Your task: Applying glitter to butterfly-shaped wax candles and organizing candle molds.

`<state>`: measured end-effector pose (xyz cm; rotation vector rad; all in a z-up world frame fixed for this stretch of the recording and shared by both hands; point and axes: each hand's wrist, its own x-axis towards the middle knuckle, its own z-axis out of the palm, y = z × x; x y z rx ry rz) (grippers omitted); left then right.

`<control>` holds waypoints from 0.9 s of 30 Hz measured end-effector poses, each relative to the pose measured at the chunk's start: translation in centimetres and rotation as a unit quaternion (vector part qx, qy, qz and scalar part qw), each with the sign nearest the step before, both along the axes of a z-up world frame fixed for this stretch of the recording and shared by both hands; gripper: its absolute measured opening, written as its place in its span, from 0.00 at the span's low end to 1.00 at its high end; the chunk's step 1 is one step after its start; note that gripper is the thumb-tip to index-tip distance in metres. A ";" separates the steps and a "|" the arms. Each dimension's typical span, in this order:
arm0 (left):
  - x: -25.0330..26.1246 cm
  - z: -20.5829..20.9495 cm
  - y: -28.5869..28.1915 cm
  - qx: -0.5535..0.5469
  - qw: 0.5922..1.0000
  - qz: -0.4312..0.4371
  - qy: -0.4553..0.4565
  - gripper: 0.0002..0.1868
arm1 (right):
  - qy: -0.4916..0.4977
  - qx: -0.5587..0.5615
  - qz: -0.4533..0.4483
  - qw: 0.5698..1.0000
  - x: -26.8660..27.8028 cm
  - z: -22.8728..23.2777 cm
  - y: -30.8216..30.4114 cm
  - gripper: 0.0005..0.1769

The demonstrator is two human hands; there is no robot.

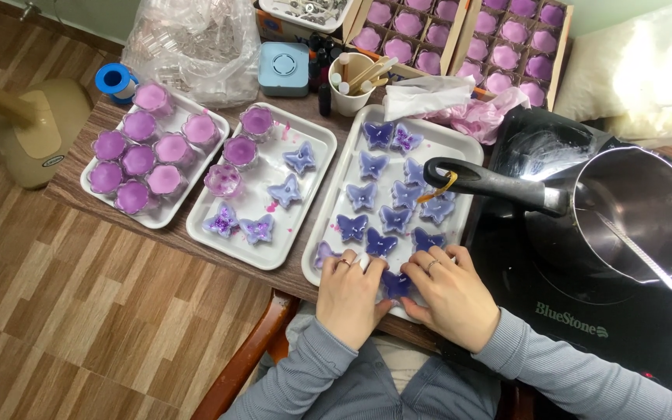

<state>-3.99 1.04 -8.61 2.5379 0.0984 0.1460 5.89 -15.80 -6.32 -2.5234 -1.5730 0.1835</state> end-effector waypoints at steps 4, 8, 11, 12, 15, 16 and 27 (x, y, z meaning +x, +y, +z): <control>0.0 0.0 -0.1 -0.010 1.000 0.000 -0.002 0.29 | 0.004 -0.010 0.000 1.000 0.0 0.1 -0.1 0.26; 0.1 0.2 -0.2 0.005 1.000 0.000 -0.001 0.28 | 0.000 -0.015 0.005 1.000 0.1 0.0 0.0 0.26; 0.2 0.2 -0.2 0.006 1.000 0.003 0.003 0.28 | -0.001 -0.022 0.005 1.000 0.1 -0.1 0.1 0.26; 0.2 0.2 -0.2 0.004 1.000 0.005 0.003 0.28 | -0.001 -0.025 0.005 1.000 0.2 -0.1 0.1 0.26; 0.5 0.2 -0.1 0.013 1.000 0.000 0.019 0.28 | -0.001 -0.034 0.007 0.999 0.3 0.0 0.4 0.27; 0.6 0.1 -0.1 0.013 1.000 0.000 0.019 0.28 | -0.001 -0.034 0.007 0.999 0.3 0.0 0.5 0.27; 0.8 0.5 -0.4 0.025 0.999 0.009 0.020 0.29 | -0.019 -0.052 0.016 0.998 0.5 -0.1 1.2 0.25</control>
